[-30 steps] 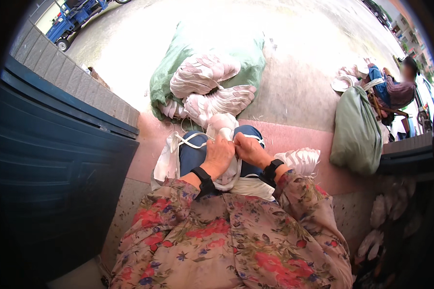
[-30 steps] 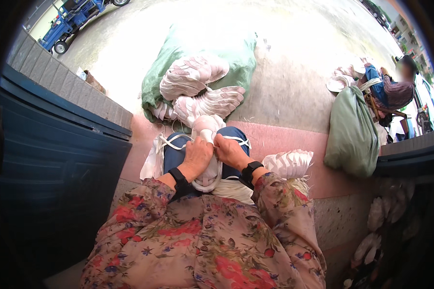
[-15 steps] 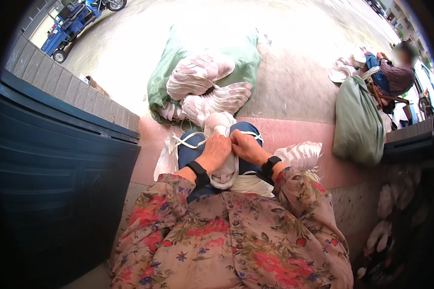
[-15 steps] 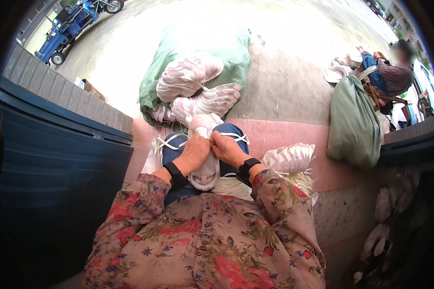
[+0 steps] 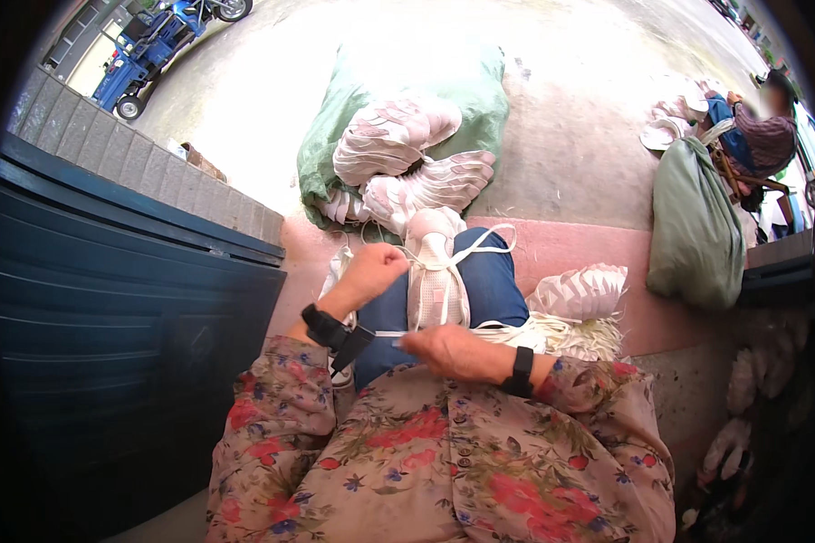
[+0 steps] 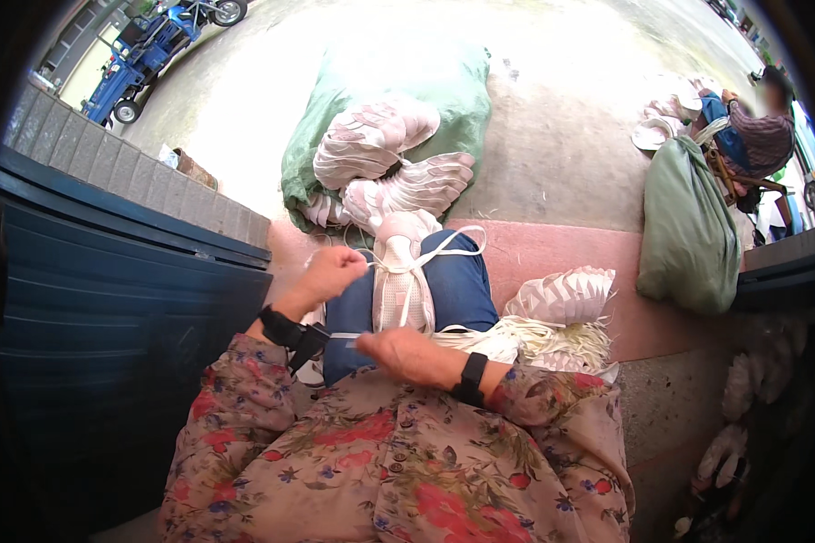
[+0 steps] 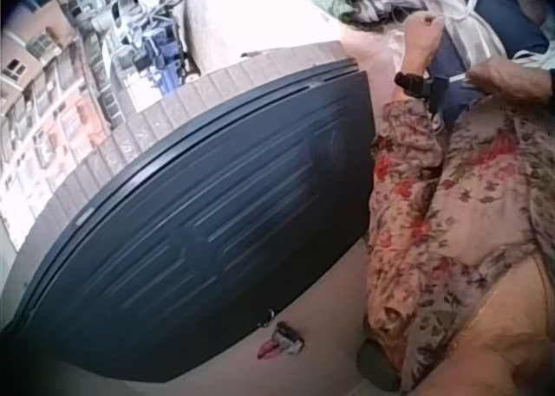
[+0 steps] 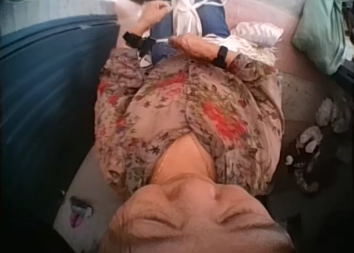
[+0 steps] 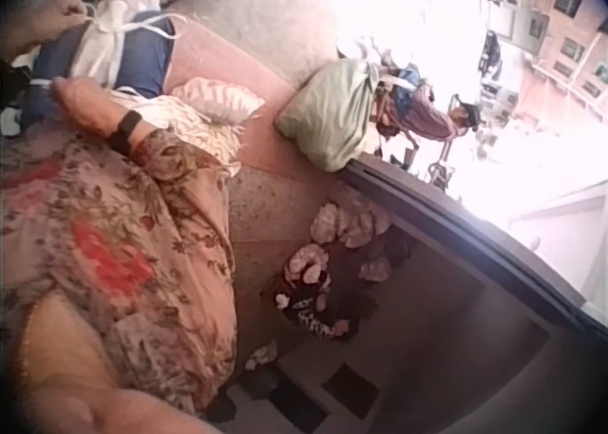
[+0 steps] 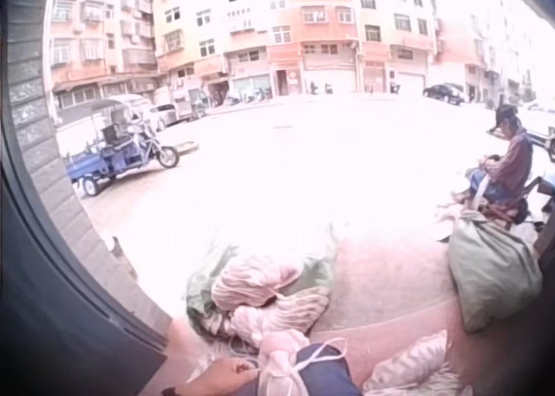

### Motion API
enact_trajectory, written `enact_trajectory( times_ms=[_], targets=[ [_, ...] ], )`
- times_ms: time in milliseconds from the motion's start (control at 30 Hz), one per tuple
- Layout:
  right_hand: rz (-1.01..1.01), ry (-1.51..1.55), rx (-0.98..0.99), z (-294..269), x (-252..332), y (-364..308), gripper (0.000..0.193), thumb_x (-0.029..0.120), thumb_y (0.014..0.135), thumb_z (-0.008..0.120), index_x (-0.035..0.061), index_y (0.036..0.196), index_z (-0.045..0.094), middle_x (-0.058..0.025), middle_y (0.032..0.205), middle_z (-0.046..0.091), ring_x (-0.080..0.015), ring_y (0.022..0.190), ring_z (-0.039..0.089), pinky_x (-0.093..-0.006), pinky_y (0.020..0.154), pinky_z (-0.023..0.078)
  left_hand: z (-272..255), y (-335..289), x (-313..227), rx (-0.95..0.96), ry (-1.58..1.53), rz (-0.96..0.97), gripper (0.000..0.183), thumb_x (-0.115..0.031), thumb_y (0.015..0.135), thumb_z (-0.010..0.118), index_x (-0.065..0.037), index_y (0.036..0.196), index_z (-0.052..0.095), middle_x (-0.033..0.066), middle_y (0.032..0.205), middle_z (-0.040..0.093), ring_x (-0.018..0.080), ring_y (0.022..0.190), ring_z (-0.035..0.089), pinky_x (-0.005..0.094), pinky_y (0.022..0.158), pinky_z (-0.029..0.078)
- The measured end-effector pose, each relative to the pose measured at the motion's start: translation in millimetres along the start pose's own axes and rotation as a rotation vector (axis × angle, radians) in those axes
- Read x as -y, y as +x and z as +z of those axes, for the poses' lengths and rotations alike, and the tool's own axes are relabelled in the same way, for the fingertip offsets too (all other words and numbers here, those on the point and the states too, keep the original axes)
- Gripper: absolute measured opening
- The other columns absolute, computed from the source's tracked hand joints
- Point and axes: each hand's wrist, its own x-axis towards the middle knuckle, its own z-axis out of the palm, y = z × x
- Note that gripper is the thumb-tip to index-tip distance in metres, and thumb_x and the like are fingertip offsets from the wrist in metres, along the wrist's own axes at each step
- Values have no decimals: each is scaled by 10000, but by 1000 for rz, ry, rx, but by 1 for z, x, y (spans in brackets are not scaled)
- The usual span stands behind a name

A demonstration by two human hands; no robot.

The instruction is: Lacing white sneakers by hand while sitting near bags of shoe components.

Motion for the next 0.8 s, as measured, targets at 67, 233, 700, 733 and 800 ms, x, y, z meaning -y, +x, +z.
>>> enact_trajectory(
  times_ms=[67,233,700,733,800],
  targets=[
    [222,-101,-93,1,-12,7,151,140,844,510,25,933,550,-210,769,626,-385,718,623,-498,646,485,19,-1,6,-71,228,252,331,-235,761,691,4,975,610,133,760,621,262,701,618,362,629,478],
    [380,-350,-267,4,-56,28,131,142,825,529,18,839,571,-187,692,623,-354,669,638,-438,585,503,51,0,19,-137,453,299,294,-175,749,649,-37,1005,600,194,859,627,384,817,604,416,683,480],
    [135,-199,33,-25,-34,3,243,212,905,482,9,793,556,-217,723,598,-343,633,619,-458,586,465,49,-24,24,-123,382,573,283,-92,794,607,-73,1077,601,135,1027,570,330,953,574,372,783,486],
    [126,-53,-56,-31,-33,-6,273,240,921,476,10,791,545,-183,700,585,-312,593,591,-431,564,456,51,-27,21,-92,325,660,254,-98,804,606,-66,1056,611,136,986,583,330,922,583,371,760,489],
    [148,186,-225,-38,-33,-16,308,278,940,469,14,794,531,-119,655,558,-258,533,548,-388,531,444,52,-30,9,-91,294,718,204,-104,817,612,-51,1013,631,137,909,603,327,858,598,369,716,492]
  ],
)
